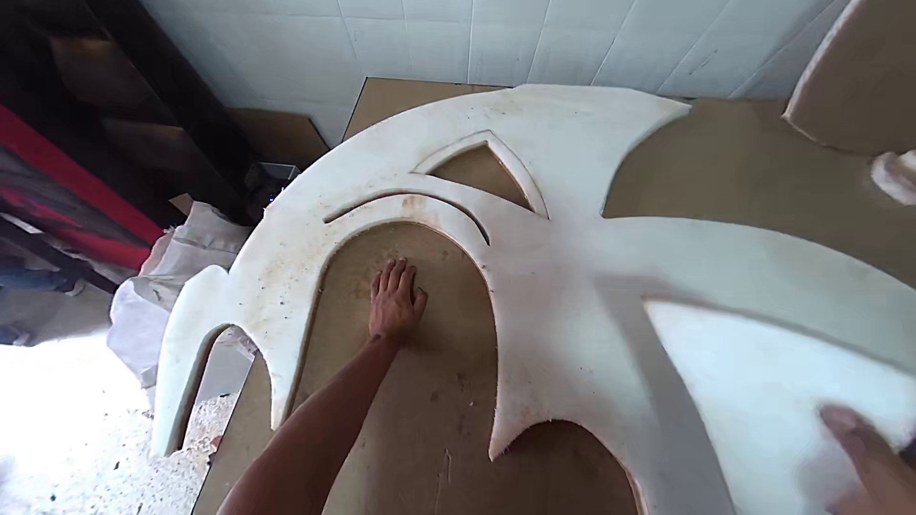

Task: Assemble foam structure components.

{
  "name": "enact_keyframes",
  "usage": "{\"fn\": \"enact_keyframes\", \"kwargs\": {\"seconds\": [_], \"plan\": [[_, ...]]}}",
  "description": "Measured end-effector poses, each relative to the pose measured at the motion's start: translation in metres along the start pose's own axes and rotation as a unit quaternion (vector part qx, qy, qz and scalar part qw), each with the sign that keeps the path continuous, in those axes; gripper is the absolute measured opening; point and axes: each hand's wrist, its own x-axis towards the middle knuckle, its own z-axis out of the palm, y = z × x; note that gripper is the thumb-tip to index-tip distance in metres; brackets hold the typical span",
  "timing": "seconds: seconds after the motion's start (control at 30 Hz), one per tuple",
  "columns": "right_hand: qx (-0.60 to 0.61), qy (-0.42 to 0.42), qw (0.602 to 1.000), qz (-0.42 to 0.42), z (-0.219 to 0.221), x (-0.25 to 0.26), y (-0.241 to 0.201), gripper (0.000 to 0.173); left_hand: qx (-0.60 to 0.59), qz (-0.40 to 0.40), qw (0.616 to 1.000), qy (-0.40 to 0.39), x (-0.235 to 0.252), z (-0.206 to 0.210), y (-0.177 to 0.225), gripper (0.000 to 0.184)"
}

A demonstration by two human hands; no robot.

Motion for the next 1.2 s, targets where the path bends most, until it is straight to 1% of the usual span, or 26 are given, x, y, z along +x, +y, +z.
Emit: {"fn": "enact_keyframes", "kwargs": {"seconds": [0.07,0.13,0.23,0.27,0.33,0.37,0.43,0.5,0.6,0.63,0.7,0.8,0.87,0.93,0.97,1.07,1.2], "plan": [[0.024,-0.001,0.997,-0.072,0.086,0.058,-0.031,0.061,0.006,-0.002,1.000,-0.013,0.001,-0.001,-0.003,0.055],[0.091,-0.035,0.983,-0.153,0.178,0.123,-0.046,0.056,0.007,-0.009,1.000,-0.020,-0.001,0.002,-0.003,0.055],[0.174,-0.104,0.952,-0.227,0.307,0.223,-0.050,0.062,0.005,-0.013,1.000,-0.015,0.003,0.005,-0.006,0.054],[0.187,-0.132,0.945,-0.234,0.342,0.251,-0.050,0.064,0.006,-0.014,1.000,-0.019,0.003,0.006,-0.007,0.054],[0.194,-0.182,0.937,-0.226,0.397,0.294,-0.047,0.062,0.005,-0.016,0.999,-0.029,0.002,0.007,-0.005,0.053],[0.190,-0.202,0.936,-0.215,0.418,0.308,-0.045,0.060,0.003,-0.017,0.999,-0.029,0.002,0.006,-0.005,0.053],[0.183,-0.216,0.942,-0.178,0.451,0.328,-0.034,0.060,0.000,-0.017,0.999,-0.028,0.007,0.003,-0.006,0.052],[0.146,-0.238,0.952,-0.123,0.468,0.333,-0.016,0.061,-0.005,-0.018,0.999,-0.029,0.005,0.001,-0.005,0.051],[0.048,-0.307,0.948,-0.071,0.468,0.332,0.002,0.058,-0.012,-0.020,0.999,-0.022,0.005,0.002,-0.002,0.052],[0.017,-0.311,0.948,-0.067,0.472,0.330,0.006,0.056,-0.008,-0.019,0.999,-0.026,0.005,-0.001,-0.006,0.052],[-0.060,-0.291,0.951,-0.086,0.476,0.335,0.012,0.052,-0.008,-0.017,0.999,-0.034,0.005,-0.003,-0.004,0.051],[-0.164,-0.268,0.944,-0.102,0.478,0.346,0.004,0.049,-0.004,-0.014,1.000,-0.023,0.003,-0.001,0.001,0.050],[-0.169,-0.281,0.942,-0.069,0.487,0.349,0.002,0.052,-0.005,-0.014,1.000,-0.018,0.004,-0.001,0.000,0.050],[-0.136,-0.301,0.944,-0.014,0.491,0.353,0.012,0.060,-0.002,-0.012,1.000,-0.015,0.002,0.001,0.001,0.051],[-0.114,-0.311,0.943,-0.002,0.489,0.355,0.015,0.062,0.000,-0.013,1.000,-0.014,0.002,0.001,0.002,0.051],[-0.046,-0.352,0.934,-0.028,0.484,0.362,0.013,0.062,0.006,-0.015,1.000,-0.010,0.003,0.001,0.001,0.051],[-0.004,-0.383,0.923,-0.047,0.477,0.372,0.020,0.058,0.009,-0.016,1.000,-0.014,0.003,0.001,0.002,0.050]]}}
